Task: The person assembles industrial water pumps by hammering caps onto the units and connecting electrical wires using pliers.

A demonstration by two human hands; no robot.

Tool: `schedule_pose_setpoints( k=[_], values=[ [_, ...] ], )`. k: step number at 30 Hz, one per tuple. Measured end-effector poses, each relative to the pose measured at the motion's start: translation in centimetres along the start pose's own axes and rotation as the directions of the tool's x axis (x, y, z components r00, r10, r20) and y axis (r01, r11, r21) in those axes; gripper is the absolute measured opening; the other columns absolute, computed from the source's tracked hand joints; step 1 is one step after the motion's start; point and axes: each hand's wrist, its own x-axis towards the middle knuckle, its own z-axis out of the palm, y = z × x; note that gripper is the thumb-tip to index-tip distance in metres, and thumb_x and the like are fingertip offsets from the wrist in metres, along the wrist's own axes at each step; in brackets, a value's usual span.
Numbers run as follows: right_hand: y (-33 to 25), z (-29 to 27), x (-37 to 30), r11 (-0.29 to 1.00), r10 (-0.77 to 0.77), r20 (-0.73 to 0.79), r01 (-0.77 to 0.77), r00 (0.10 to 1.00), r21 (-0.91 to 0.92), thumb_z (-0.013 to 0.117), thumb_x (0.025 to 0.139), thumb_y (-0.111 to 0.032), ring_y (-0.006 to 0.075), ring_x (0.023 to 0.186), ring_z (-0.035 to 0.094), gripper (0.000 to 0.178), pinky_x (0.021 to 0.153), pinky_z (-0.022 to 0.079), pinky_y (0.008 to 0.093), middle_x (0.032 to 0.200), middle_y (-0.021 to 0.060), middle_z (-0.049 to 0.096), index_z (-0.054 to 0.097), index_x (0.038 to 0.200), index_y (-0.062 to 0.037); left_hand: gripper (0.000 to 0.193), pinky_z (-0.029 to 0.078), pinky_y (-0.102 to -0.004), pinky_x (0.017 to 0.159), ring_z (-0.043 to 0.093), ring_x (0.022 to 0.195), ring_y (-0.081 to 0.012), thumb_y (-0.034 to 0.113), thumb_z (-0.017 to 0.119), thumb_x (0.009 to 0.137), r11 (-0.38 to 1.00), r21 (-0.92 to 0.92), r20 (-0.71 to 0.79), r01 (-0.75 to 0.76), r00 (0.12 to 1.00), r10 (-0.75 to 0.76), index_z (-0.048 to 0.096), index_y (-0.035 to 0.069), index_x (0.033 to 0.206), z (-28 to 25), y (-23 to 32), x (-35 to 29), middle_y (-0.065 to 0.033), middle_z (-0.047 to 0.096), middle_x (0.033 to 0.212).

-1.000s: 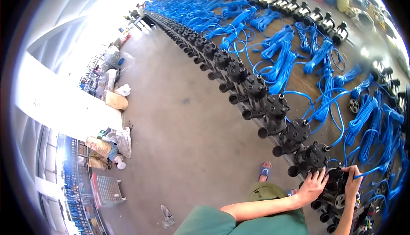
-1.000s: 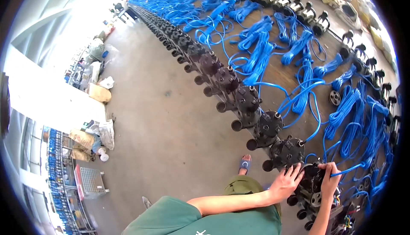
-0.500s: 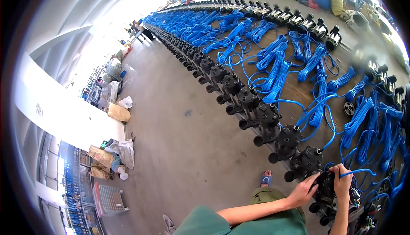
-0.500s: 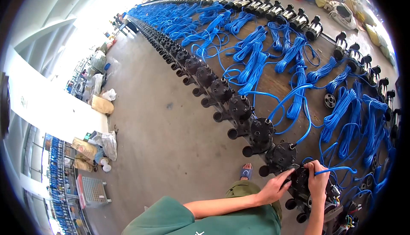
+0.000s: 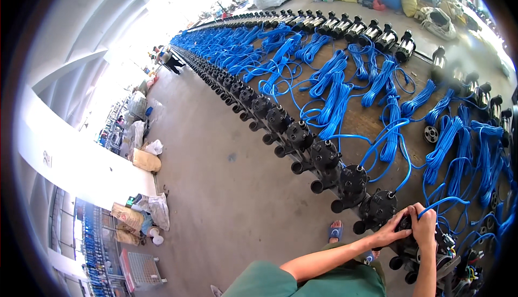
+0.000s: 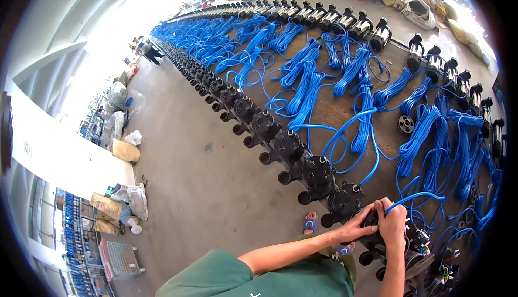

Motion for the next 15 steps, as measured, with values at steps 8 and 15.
schedule_pose_setpoints(
  k=[8,15],
  values=[
    [-0.6,0.0,-1.4,0.994,-0.004,-0.017,0.006,1.0,0.112,0.068,0.095,-0.009,0.0371,0.069,0.068,0.012,0.062,0.049,0.0431,0.075,0.0181,0.069,0.069,0.087,-0.0002,0.084,0.03,-0.0476,0.122,0.04,0.148,-0.0376,0.045,0.068,0.099,0.984,0.152,-0.068,-0.088,0.993,0.099,0.03,0.002,0.16,0.2,1.7,-1.7,-0.0212,0.042,0.158],
    [2.2,-0.6,-1.1,0.976,-0.102,-0.002,0.1,0.995,-0.195,0.072,0.093,-0.029,0.04,0.088,0.069,0.026,0.076,0.052,0.047,0.091,0.0159,0.072,0.07,0.101,-0.0054,0.063,0.036,-0.0416,0.119,0.047,0.142,-0.0291,0.022,0.078,0.087,0.959,0.035,-0.02,-0.28,0.96,0.281,0.052,0.01,0.143,-1.0,3.8,1.0,-0.0134,0.053,0.147]
  ],
)
